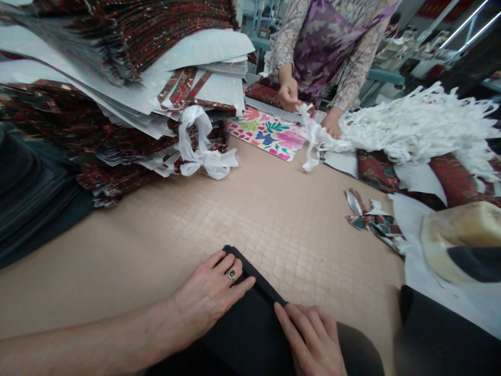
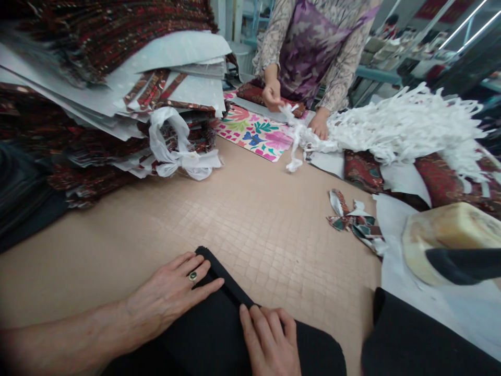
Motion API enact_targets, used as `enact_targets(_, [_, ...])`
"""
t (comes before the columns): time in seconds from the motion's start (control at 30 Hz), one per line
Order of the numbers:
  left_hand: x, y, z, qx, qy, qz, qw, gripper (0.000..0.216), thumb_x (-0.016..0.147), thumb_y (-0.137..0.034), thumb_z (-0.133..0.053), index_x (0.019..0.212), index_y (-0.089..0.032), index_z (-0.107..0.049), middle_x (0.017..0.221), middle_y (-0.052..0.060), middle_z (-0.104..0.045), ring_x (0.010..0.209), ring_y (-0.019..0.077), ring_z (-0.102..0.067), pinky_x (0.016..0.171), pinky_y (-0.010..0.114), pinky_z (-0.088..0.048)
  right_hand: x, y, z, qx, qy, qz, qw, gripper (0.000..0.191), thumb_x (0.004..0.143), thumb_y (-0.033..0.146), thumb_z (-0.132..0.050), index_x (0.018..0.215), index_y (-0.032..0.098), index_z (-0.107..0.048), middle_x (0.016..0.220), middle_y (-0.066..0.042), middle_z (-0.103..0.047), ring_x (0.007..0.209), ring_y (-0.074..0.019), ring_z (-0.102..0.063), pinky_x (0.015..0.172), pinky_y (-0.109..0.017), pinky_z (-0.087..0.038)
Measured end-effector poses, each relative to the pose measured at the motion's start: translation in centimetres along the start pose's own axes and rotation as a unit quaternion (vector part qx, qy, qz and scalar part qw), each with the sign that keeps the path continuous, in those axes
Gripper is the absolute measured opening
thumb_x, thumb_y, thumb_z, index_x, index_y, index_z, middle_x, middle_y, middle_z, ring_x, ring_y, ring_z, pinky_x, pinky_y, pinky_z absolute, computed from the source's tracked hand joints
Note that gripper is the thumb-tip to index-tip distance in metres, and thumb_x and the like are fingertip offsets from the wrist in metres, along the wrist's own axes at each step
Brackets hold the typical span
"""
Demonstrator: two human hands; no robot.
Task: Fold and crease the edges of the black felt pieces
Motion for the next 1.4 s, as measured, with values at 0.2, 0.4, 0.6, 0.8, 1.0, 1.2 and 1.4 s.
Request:
enact_targets(0.2, [0.0,-2.0,-0.3,0.021,-0.029,-0.003,0.999,0.043,0.078,-0.014,-0.047,0.12,-0.005,-0.048,0.118,0.016,-0.054,0.109,0.0272,-0.048,0.094,0.037,-0.034,-0.5,-0.4,0.3,0.021,-0.002,-0.017,1.0,0.031,0.087,0.011,-0.037,0.107,0.011,-0.061,0.093,-0.009,-0.066,0.085,-0.0172,-0.06,0.074,-0.033,-0.04])
enact_targets(0.4, [0.2,-3.0,0.1,0.006,0.007,0.015,1.0,0.058,0.074,-0.016,-0.053,0.13,-0.022,-0.039,0.121,0.012,-0.053,0.111,0.0286,-0.048,0.09,0.039,-0.037,-0.7,-0.6,1.7,0.052,-0.049,-0.068,0.995,0.026,0.084,0.009,-0.043,0.1,0.01,-0.062,0.094,-0.011,-0.066,0.088,-0.0194,-0.06,0.073,-0.033,-0.043])
enact_targets(0.6, [0.5,-3.1,0.2,0.022,0.025,0.017,0.999,0.065,0.064,-0.013,-0.061,0.127,-0.021,-0.044,0.124,0.012,-0.052,0.11,0.0328,-0.048,0.087,0.04,-0.04,-1.4,-0.6,2.1,0.058,-0.063,-0.079,0.993,0.029,0.081,0.006,-0.043,0.103,0.011,-0.061,0.101,-0.011,-0.065,0.096,-0.0208,-0.058,0.075,-0.034,-0.046])
enact_targets(0.8, [1.5,-5.4,0.7,-0.013,-0.015,-0.04,0.999,0.05,0.078,-0.02,-0.053,0.126,-0.012,-0.043,0.124,0.013,-0.052,0.113,0.0276,-0.046,0.096,0.04,-0.034,-2.0,-0.4,2.1,0.046,-0.056,-0.078,0.994,0.03,0.08,0.007,-0.041,0.102,0.012,-0.061,0.104,-0.011,-0.064,0.098,-0.0208,-0.058,0.076,-0.034,-0.047])
enact_targets(1.0, [1.2,-6.1,-0.3,0.009,-0.001,-0.057,0.998,0.046,0.083,-0.013,-0.041,0.129,-0.005,-0.039,0.131,0.011,-0.046,0.12,0.023,-0.041,0.101,0.032,-0.031,-2.0,-0.3,1.9,0.045,-0.053,-0.077,0.995,0.031,0.08,0.005,-0.04,0.103,0.011,-0.061,0.104,-0.011,-0.064,0.098,-0.0208,-0.057,0.077,-0.034,-0.046])
enact_targets(1.2, [-2.1,1.5,-1.6,0.046,0.037,0.076,0.995,0.054,0.078,0.001,-0.032,0.13,-0.008,-0.037,0.131,0.013,-0.045,0.122,0.0248,-0.04,0.098,0.037,-0.035,-2.2,-0.3,1.7,0.065,-0.058,-0.08,0.993,0.031,0.081,0.006,-0.041,0.106,0.011,-0.059,0.106,-0.012,-0.062,0.1,-0.0221,-0.055,0.077,-0.036,-0.044])
enact_targets(1.4, [0.4,-0.2,0.8,-0.099,-0.061,0.095,0.989,0.035,0.08,-0.003,-0.039,0.111,-0.015,-0.052,0.115,0.01,-0.052,0.108,0.0246,-0.045,0.091,0.039,-0.038,-4.5,-2.9,3.1,0.09,-0.115,-0.207,0.967,0.037,0.082,0.006,-0.048,0.119,0.014,-0.05,0.108,-0.01,-0.059,0.101,-0.0189,-0.054,0.084,-0.035,-0.041])
Point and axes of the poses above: each hand's wrist, its own x-axis towards the middle knuckle, its own z-axis out of the back of the hand, y = z × x, the point moved 7 cm from there along x, towards the middle knuckle
